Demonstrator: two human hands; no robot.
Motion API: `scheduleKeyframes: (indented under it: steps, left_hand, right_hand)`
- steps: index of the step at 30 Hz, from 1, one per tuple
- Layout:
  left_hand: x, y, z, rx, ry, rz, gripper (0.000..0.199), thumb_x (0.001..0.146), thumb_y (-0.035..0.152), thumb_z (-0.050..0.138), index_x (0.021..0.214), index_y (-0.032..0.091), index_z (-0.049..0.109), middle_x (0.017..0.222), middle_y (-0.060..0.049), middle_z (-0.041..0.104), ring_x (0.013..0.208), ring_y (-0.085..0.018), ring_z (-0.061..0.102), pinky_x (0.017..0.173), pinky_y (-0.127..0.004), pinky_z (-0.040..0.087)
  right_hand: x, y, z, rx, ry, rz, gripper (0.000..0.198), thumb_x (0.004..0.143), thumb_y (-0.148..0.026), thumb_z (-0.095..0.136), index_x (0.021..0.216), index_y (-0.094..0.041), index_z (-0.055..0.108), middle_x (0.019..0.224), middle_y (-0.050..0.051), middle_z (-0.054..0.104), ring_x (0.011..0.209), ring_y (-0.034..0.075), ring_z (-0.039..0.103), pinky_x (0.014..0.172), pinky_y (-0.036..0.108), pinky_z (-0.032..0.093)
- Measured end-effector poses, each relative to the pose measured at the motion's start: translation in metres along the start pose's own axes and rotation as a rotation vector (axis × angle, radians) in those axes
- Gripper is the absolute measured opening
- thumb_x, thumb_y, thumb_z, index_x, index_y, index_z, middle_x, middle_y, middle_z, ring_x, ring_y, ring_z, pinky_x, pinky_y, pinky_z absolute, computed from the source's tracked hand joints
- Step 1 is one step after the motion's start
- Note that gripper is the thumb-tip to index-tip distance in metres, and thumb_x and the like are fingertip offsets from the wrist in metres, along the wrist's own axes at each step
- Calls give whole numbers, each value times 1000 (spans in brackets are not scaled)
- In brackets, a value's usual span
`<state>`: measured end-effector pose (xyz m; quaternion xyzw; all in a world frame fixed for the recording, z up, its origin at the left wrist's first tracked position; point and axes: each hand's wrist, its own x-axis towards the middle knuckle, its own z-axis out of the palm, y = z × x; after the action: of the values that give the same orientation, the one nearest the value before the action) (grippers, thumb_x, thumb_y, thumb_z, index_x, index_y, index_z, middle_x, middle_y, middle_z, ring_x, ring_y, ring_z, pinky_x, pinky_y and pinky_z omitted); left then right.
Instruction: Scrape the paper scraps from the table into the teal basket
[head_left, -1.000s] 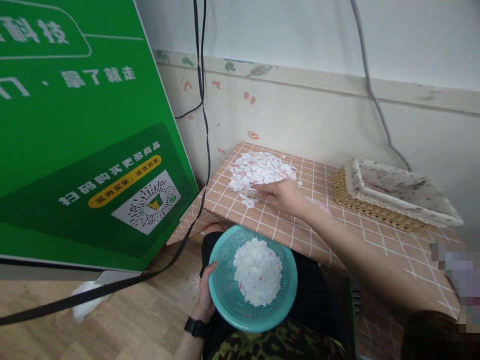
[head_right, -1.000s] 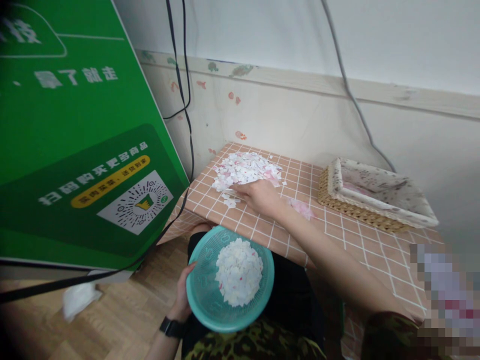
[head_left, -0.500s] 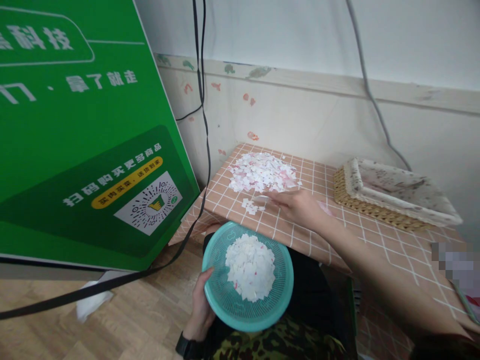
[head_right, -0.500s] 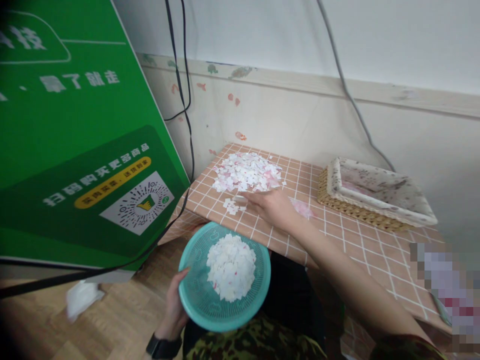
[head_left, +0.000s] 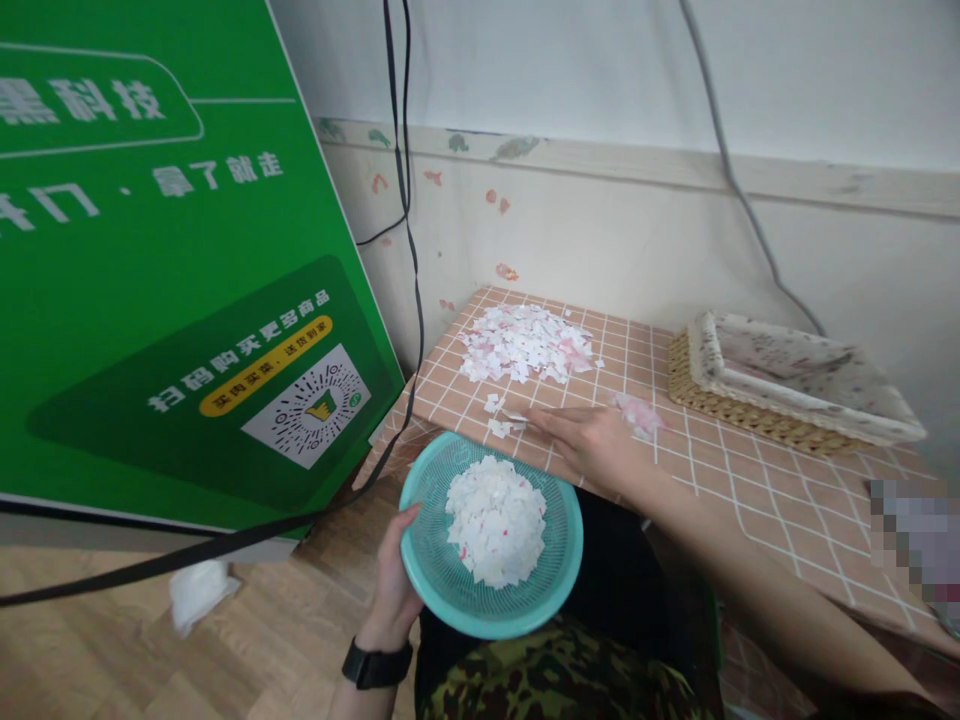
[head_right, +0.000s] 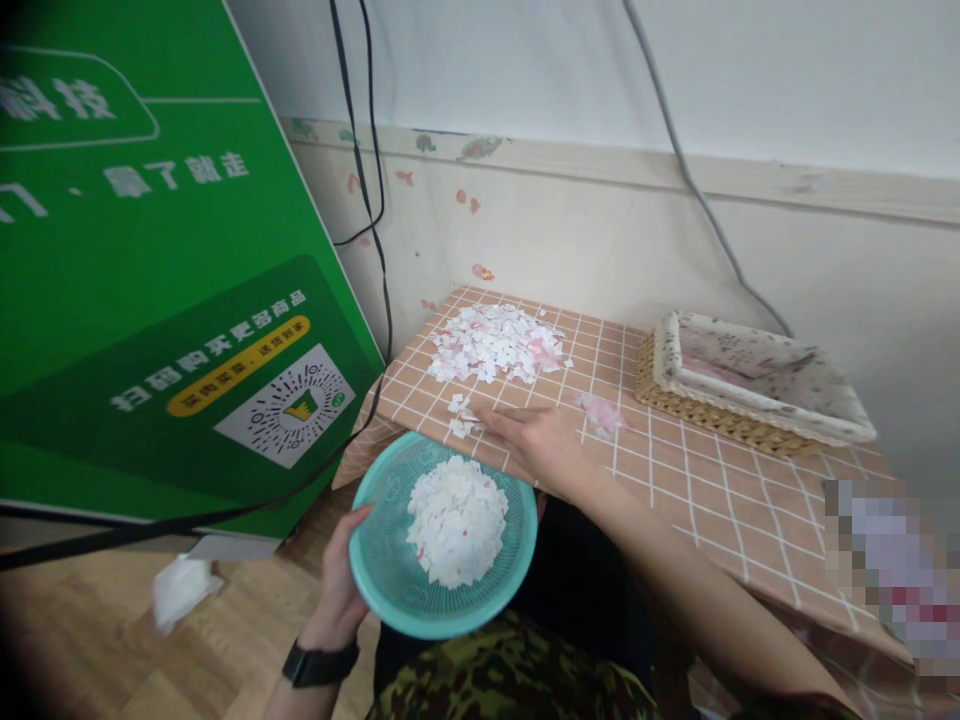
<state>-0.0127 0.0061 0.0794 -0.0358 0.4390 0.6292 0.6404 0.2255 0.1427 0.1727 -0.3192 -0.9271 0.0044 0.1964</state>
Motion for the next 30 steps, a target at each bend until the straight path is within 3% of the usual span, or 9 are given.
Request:
scheduleKeyframes:
  steps: [7,12,15,20,25,27,30]
  left_hand:
    - [4,6,2,-7,-14,-19,20,70,25,63,81,9,69,74,-10,73,67,-25,67,71,-37,52]
    - [7,10,3,-4,-17,-22,26,68,26,64,87,8,69,75,-11,72,73,-29,67,73,-40,51]
    - [9,10,1,-3,-12,-11,25,68,27,65,86,9,69,76,-12,73,70,-28,67,73,-40,52]
    - [11,10,1,-4,-35,-14,24,69,26,64,86,9,69,77,-11,73,71,-27,67,74,-40,52]
    - [9,10,2,-8,-13,-35,20,69,25,65,81,10,69,71,-8,72,66,-24,66,70,-37,52]
    - [7,11,3,-15,3,-42,19,68,25,66,80,10,69,69,-7,71,62,-22,65,67,-35,52]
    - [6,12,3,2,36,-61,17,68,24,66,79,11,69,68,-6,72,59,-21,65,66,-34,51]
  right_hand:
    - [-18,-33,6,48,2,-153,40,90,-17,42,129,-22,48,119,7,62,100,18,61,80,31,51]
    - [6,-14,9,36,88,46,44,86,-23,51,129,-21,49,110,8,66,92,20,64,75,32,51]
    - [27,0,18,-43,59,126,43,86,-15,48,129,-22,49,111,8,65,92,19,64,74,32,50]
    - [26,-17,22,-29,-28,-27,40,87,-16,47,127,-22,51,112,8,65,94,20,63,76,32,51]
    - [-3,-39,12,101,14,-178,40,90,-16,42,128,-22,49,114,6,64,101,18,60,83,32,49]
    - [-7,-29,8,137,84,-98,39,89,-18,44,128,-22,50,109,6,66,93,17,63,78,29,50]
    - [-1,2,3,16,193,211,36,90,-26,43,124,-22,54,87,5,71,67,15,64,61,27,47]
